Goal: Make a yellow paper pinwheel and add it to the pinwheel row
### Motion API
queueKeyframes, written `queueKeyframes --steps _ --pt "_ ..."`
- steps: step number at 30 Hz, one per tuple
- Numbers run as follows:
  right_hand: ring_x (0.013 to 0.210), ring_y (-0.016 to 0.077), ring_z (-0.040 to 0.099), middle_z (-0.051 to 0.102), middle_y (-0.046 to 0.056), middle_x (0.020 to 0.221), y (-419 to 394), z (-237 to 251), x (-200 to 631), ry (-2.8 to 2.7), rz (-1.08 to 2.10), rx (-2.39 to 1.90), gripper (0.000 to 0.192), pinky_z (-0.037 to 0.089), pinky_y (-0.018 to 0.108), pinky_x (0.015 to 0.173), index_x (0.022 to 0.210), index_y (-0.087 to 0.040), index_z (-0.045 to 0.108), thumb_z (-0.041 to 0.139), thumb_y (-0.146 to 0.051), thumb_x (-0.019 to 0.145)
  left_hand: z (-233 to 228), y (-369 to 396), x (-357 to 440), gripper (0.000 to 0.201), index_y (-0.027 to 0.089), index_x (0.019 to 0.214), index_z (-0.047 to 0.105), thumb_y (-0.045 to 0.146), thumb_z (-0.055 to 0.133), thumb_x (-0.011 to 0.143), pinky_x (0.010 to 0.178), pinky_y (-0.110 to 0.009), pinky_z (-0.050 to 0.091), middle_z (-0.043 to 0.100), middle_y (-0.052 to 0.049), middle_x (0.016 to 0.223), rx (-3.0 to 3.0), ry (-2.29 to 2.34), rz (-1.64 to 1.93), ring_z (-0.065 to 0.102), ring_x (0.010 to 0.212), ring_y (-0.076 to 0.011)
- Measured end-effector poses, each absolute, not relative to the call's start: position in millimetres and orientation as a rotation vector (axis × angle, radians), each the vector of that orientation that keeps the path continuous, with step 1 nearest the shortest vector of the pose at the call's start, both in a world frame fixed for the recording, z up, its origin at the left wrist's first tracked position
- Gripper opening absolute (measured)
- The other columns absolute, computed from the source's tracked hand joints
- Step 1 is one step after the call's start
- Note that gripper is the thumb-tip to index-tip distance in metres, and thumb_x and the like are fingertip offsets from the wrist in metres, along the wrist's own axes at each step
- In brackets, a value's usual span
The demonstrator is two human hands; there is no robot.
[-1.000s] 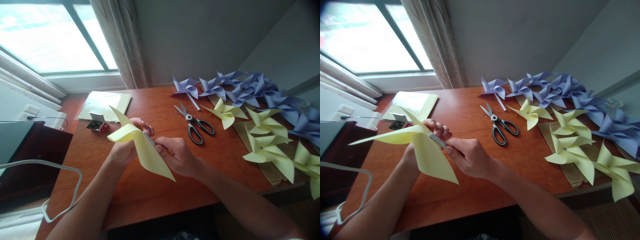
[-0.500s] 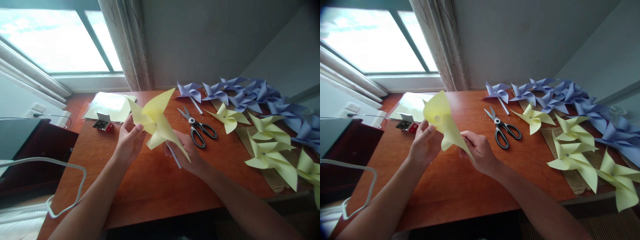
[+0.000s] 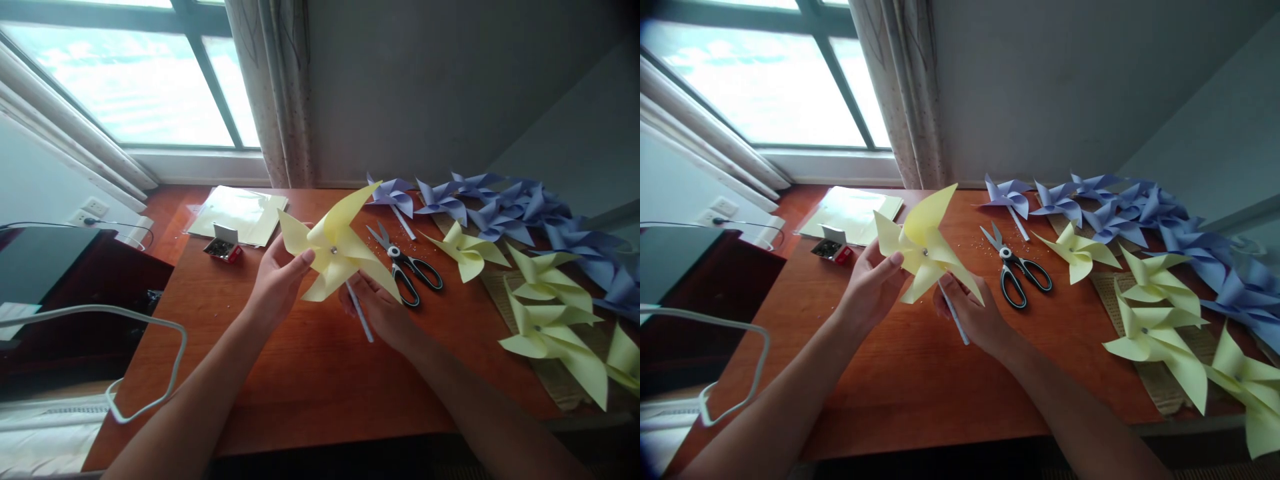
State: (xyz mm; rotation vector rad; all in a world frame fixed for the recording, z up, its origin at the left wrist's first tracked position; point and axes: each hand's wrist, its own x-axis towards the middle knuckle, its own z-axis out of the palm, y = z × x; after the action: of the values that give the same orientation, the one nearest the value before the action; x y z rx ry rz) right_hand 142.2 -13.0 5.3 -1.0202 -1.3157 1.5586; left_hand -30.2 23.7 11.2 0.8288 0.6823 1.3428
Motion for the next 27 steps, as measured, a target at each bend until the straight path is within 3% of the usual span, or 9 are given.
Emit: queueKeyframes --steps 5,10,19,24,27 --pt "0.053 0.0112 0.044 0.051 -0.003 0.058 -12.5 6.8 142.9 -1.432 1.432 -0.998 0.048 0.031 0.028 0.054 0.067 -0.02 0.053 0.046 -0.052 0.102 12.8 25.9 -33.1 0.036 0.019 0.114 0.07 0.024 0.079 0.08 0.083 -0.03 0.056 0.073 -0.007 0.105 0.774 0.68 1.33 0.069 0.096 -0.0204" --pt "0.052 0.0103 0.041 0.05 -0.004 0.057 -12.1 4.6 141.0 -1.291 1.552 -1.011 0.048 0.031 0.028 0.053 0.067 -0.02 0.051 0.047 -0.055 0.1 14.3 31.6 -42.2 0.027 0.019 0.105 0.073 0.021 0.08 0.078 0.076 -0.024 0.055 0.072 -0.003 0.09 0.747 0.721 1.378 0.068 0.083 -0.0151" --pt "0.048 0.0089 0.042 0.053 -0.006 0.055 -10.6 11.4 140.6 -1.2 1.531 -0.954 0.032 0.029 0.024 0.047 0.086 -0.02 0.059 0.056 -0.049 0.098 8.6 28.4 -34.3 0.025 0.016 0.105 0.07 0.018 0.078 0.08 0.073 -0.022 0.054 0.074 -0.005 0.093 0.698 0.716 1.301 0.068 0.083 -0.0143" --pt "0.044 0.0093 0.042 0.056 -0.007 0.053 -10.4 8.4 139.5 -1.125 1.537 -0.982 0.034 0.029 0.023 0.045 0.103 -0.021 0.055 0.061 -0.053 0.093 9.3 28.7 -35.3 0.025 0.015 0.105 0.069 0.017 0.077 0.082 0.072 -0.022 0.054 0.074 -0.006 0.092 0.684 0.709 1.287 0.068 0.083 -0.0145" --pt "0.045 0.0084 0.043 0.055 -0.008 0.054 -10.2 4.8 138.6 -1.105 1.521 -0.969 0.033 0.029 0.022 0.045 0.098 -0.021 0.053 0.063 -0.052 0.092 8.2 28.1 -34.4 0.022 0.015 0.102 0.069 0.017 0.076 0.082 0.073 -0.021 0.054 0.074 -0.005 0.091 0.663 0.695 1.268 0.069 0.083 -0.014"
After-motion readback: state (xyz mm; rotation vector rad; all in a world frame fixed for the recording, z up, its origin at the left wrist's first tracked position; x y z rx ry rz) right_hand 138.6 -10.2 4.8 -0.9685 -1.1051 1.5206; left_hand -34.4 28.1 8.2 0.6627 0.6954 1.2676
